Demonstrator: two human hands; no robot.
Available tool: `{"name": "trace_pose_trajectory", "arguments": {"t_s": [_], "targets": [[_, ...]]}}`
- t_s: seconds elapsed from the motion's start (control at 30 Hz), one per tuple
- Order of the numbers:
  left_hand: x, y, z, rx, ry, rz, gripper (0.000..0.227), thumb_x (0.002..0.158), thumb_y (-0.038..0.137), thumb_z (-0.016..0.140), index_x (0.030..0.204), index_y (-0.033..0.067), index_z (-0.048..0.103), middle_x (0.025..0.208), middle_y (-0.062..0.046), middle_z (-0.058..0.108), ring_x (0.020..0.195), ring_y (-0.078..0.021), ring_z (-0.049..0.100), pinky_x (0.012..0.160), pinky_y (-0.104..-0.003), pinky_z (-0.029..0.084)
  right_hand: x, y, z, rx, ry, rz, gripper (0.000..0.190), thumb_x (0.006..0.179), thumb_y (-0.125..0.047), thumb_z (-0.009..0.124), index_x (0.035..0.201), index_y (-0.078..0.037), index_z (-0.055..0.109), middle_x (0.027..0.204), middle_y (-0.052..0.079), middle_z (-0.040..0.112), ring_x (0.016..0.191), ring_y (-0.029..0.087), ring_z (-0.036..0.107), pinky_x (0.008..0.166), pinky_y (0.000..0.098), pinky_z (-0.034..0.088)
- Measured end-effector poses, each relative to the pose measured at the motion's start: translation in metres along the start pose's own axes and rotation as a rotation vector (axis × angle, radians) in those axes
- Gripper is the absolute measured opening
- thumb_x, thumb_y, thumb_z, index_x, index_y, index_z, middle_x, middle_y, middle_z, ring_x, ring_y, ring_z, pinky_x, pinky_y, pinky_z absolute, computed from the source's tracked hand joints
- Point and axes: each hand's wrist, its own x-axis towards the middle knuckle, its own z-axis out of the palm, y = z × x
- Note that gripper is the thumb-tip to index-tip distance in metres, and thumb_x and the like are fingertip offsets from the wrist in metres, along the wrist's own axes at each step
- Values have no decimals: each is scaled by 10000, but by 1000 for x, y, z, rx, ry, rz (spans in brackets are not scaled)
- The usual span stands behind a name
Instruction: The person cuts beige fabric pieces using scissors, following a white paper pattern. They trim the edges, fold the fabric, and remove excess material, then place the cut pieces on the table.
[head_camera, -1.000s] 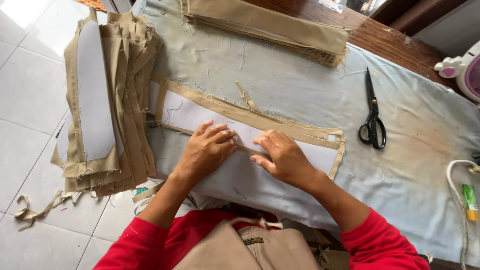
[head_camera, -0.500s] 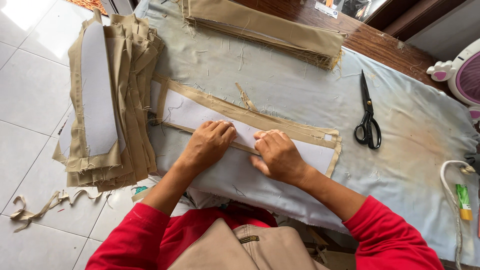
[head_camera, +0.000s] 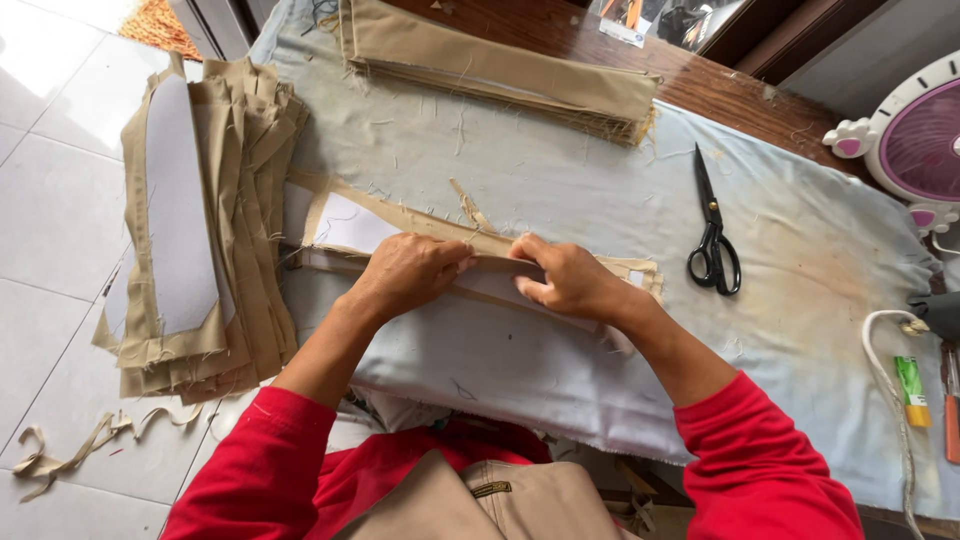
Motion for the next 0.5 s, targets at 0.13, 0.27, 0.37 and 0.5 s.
{"name": "trace_pose_trajectory", "arguments": {"t_s": [0.13, 0.27, 0.37, 0.5], "targets": [[1, 6, -4, 1, -40, 39, 79, 952, 221, 670, 879, 192, 685, 695, -63, 725, 738, -290, 749, 707, -420, 576, -34, 47, -5, -29, 80, 40, 277, 863, -137, 661, 1135, -180, 627, 917, 160, 767, 912, 428, 731, 792, 528, 578], [-12, -12, 18, 13, -4, 128, 29, 935, 204, 683, 952, 182, 692, 860, -50, 758, 913, -265, 751, 799, -412, 578, -79, 42, -19, -131, 117, 101, 333, 861, -31, 610, 1181, -109, 659, 973, 223, 763, 929, 453, 723, 807, 535, 589], [-13, -21, 12, 176, 149, 226, 34, 927, 251, 679, 933, 222, 696, 937, -27, 661, 911, -251, 673, 771, -389, 540, -113, 34, -26, -180, 117, 180, 406, 832, 18, 580, 1216, -93, 653, 1020, 238, 754, 967, 470, 708, 835, 556, 586], [31, -51, -15, 718, 556, 199, 313, 1052, 362, 626, 806, 168, 623, 814, -37, 485, 641, -249, 516, 597, -394, 462, -127, 31, -25, -203, 441, 92, 397, 819, 20, 615, 1160, -142, 740, 979, 171, 777, 922, 395, 732, 795, 468, 602]]}}
